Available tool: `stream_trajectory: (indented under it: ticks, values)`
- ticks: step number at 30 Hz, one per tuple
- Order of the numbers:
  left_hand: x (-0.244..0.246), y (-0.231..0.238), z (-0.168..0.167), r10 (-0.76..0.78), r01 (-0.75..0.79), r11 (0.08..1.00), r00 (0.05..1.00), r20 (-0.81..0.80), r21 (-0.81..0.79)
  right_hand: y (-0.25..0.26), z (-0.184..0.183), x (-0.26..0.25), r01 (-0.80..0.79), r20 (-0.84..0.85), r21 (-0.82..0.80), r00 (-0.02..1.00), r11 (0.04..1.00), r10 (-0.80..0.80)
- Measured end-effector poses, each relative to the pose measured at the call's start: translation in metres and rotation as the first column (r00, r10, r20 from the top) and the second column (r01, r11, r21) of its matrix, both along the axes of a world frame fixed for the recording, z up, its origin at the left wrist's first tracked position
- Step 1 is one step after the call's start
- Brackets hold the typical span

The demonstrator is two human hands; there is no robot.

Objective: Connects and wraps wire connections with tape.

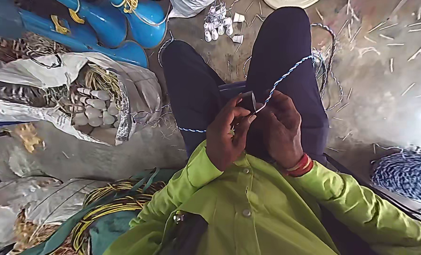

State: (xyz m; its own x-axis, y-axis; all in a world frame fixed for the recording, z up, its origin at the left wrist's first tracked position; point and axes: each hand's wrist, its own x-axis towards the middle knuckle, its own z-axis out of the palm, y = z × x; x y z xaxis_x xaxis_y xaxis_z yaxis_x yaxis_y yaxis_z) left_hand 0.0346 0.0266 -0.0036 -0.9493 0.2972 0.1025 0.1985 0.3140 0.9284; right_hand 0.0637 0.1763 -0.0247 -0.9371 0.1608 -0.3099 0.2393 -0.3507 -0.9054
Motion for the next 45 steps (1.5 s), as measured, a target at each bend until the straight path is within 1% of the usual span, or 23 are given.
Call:
stream_trajectory:
  ticks: [4, 7, 10, 13, 14, 17, 21, 25, 28, 31, 33, 35, 38, 39, 41, 43, 45]
  values:
    - [-0.002, 0.0, 0.001, 0.007, -0.007, 1.0, 1.0, 0.001, 0.017, 0.001, -0.001, 0.0, 0.021, -0.058, 0.031, 0.998, 0.999, -0.02]
    - [-0.003, 0.001, 0.001, 0.024, -0.025, 0.999, 1.0, 0.015, 0.031, 0.002, -0.004, 0.001, 0.024, -0.043, 0.001, 0.999, 1.0, -0.024]
    - [-0.003, 0.0, 0.007, 0.049, -0.065, 0.991, 0.989, 0.138, 0.116, 0.003, -0.007, 0.003, 0.027, -0.017, -0.04, 0.999, 0.999, -0.028]
    - [-0.004, -0.002, 0.012, 0.051, -0.117, 0.967, 0.959, 0.277, 0.228, 0.004, -0.006, 0.003, 0.026, -0.007, -0.031, 1.0, 0.999, -0.026]
    - [-0.004, -0.003, 0.012, 0.052, -0.129, 0.961, 0.954, 0.296, 0.246, 0.004, -0.005, 0.003, 0.024, -0.003, -0.033, 1.0, 0.999, -0.024]
    - [-0.004, -0.004, 0.011, 0.07, -0.145, 0.956, 0.958, 0.279, 0.257, 0.007, 0.0, 0.002, 0.003, 0.0, -0.053, 1.0, 0.999, -0.003]
    - [-0.004, -0.003, 0.009, 0.082, -0.143, 0.955, 0.969, 0.233, 0.26, 0.009, 0.004, 0.002, -0.046, 0.008, -0.037, 0.999, 0.998, 0.046]
    - [-0.003, -0.002, 0.01, 0.08, -0.135, 0.956, 0.974, 0.211, 0.26, 0.008, 0.005, 0.001, -0.059, 0.067, -0.078, 0.996, 0.995, 0.065]
    - [-0.003, 0.006, 0.017, 0.082, -0.118, 0.962, 0.985, 0.154, 0.246, 0.009, 0.006, 0.0, -0.092, 0.103, -0.109, 0.989, 0.99, 0.103]
    - [0.0, 0.0, 0.007, 0.086, -0.141, 0.956, 0.973, 0.214, 0.258, 0.01, 0.006, -0.001, -0.111, 0.097, -0.132, 0.988, 0.985, 0.124]
    - [-0.001, -0.001, 0.005, 0.083, -0.144, 0.952, 0.971, 0.226, 0.271, 0.01, 0.005, -0.002, -0.107, 0.088, -0.134, 0.989, 0.985, 0.12]
    - [-0.001, 0.0, 0.008, 0.083, -0.137, 0.962, 0.971, 0.224, 0.236, 0.01, 0.003, -0.002, -0.105, 0.08, -0.106, 0.99, 0.989, 0.113]
    - [-0.002, -0.003, 0.01, 0.078, -0.113, 0.984, 0.968, 0.239, 0.135, 0.014, 0.0, 0.0, -0.14, 0.064, 0.027, 0.988, 0.99, 0.138]
    - [-0.003, -0.005, 0.01, 0.075, -0.114, 0.985, 0.96, 0.271, 0.131, 0.016, -0.001, 0.0, -0.162, 0.061, 0.075, 0.986, 0.984, 0.157]
    - [-0.006, -0.011, 0.011, 0.041, -0.122, 0.976, 0.915, 0.401, 0.18, 0.021, 0.0, 0.0, -0.232, 0.071, 0.169, 0.972, 0.958, 0.223]
    - [-0.011, -0.02, 0.018, -0.044, -0.118, 0.963, 0.819, 0.572, 0.243, 0.031, 0.001, -0.004, -0.337, 0.081, 0.214, 0.942, 0.917, 0.327]
    - [-0.017, -0.027, 0.02, -0.1, -0.157, 0.942, 0.709, 0.698, 0.295, 0.043, 0.002, -0.008, -0.458, 0.08, 0.19, 0.889, 0.869, 0.451]
